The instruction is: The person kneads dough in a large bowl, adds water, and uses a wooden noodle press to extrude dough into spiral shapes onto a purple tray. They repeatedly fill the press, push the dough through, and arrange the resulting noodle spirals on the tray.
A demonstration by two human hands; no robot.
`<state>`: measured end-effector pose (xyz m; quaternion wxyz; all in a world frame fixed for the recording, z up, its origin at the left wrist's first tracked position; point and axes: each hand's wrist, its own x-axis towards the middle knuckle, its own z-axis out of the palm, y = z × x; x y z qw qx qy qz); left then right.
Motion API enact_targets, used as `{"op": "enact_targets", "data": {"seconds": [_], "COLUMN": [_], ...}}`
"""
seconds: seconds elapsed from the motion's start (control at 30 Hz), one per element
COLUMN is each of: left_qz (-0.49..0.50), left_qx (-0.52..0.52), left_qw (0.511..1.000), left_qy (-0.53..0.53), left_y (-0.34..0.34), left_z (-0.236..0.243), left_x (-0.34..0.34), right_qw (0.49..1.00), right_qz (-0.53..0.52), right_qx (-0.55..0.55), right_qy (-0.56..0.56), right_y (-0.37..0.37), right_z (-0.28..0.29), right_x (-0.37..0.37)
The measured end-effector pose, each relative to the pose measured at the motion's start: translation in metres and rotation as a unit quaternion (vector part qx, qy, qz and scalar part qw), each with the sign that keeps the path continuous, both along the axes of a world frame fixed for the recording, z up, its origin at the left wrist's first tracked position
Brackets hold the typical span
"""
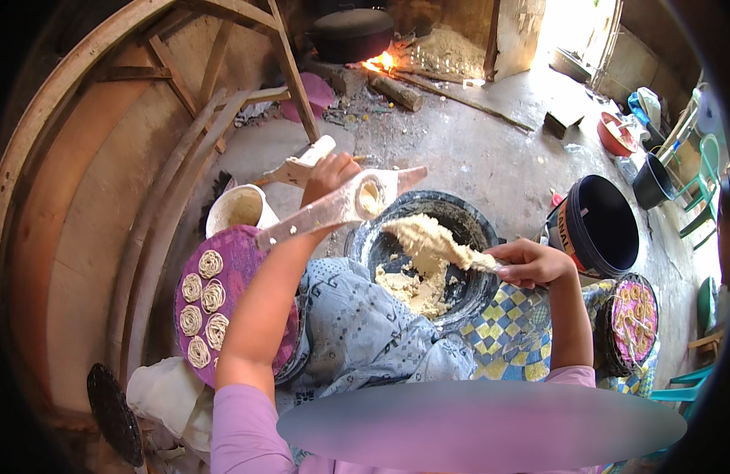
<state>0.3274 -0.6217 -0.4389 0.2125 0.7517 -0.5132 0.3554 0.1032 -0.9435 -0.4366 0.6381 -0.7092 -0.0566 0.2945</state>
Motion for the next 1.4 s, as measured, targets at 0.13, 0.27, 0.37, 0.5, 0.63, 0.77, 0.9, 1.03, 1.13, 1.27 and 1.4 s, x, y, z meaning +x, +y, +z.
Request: {"op": "enact_targets", "data": {"seconds": [0.13,0.27,0.37,0.5,0.63,0.77,0.9,1.03,1.13,1.27,1.4], "left_qz": [-0.056,-0.031,0.002,-0.043,-0.044,0.049,0.043,-0.022,-0.032,0.03,0.06], "left_qx": [0.025,0.04,0.034,0.019,0.057,0.018,0.032,0.02,0.004,-0.065,-0.032], "left_qw": [0.998,0.999,0.999,0.997,0.994,0.997,0.997,0.999,0.999,0.995,0.998], "left_qy": [0.012,-0.003,0.036,0.067,0.082,0.059,0.049,0.027,0.039,-0.075,-0.02], "left_y": [-0.007,-0.013,-0.022,-0.032,-0.022,-0.003,-0.011,-0.034,-0.03,-0.009,-0.02], "left_z": [-0.001,0.009,0.015,0.016,0.01,0.011,0.018,0.021,0.024,0.031,0.028], "left_x": [-0.006,-0.014,-0.026,-0.036,-0.027,-0.014,-0.023,-0.041,-0.039,-0.027,-0.034], "right_qw": [0.996,0.938,0.69,0.554,0.537,0.589,0.566,0.538,0.56,0.655,0.719], "right_qz": [0.038,0.0,-0.072,-0.052,-0.058,-0.116,-0.089,-0.047,-0.052,-0.152,-0.314], "right_qx": [0.073,-0.258,-0.52,-0.67,-0.665,-0.642,-0.65,-0.67,-0.654,-0.565,-0.36], "right_qy": [0.04,-0.23,-0.498,-0.491,-0.516,-0.477,-0.499,-0.509,-0.505,-0.478,-0.506], "right_y": [0.007,0.024,0.062,0.12,0.13,0.107,0.102,0.123,0.125,0.099,0.104], "right_z": [0.026,0.053,0.061,0.05,0.057,0.088,0.099,0.09,0.09,0.098,0.07], "right_x": [0.022,0.041,0.033,0.022,0.002,-0.024,-0.021,0.001,-0.006,-0.029,0.002]}}
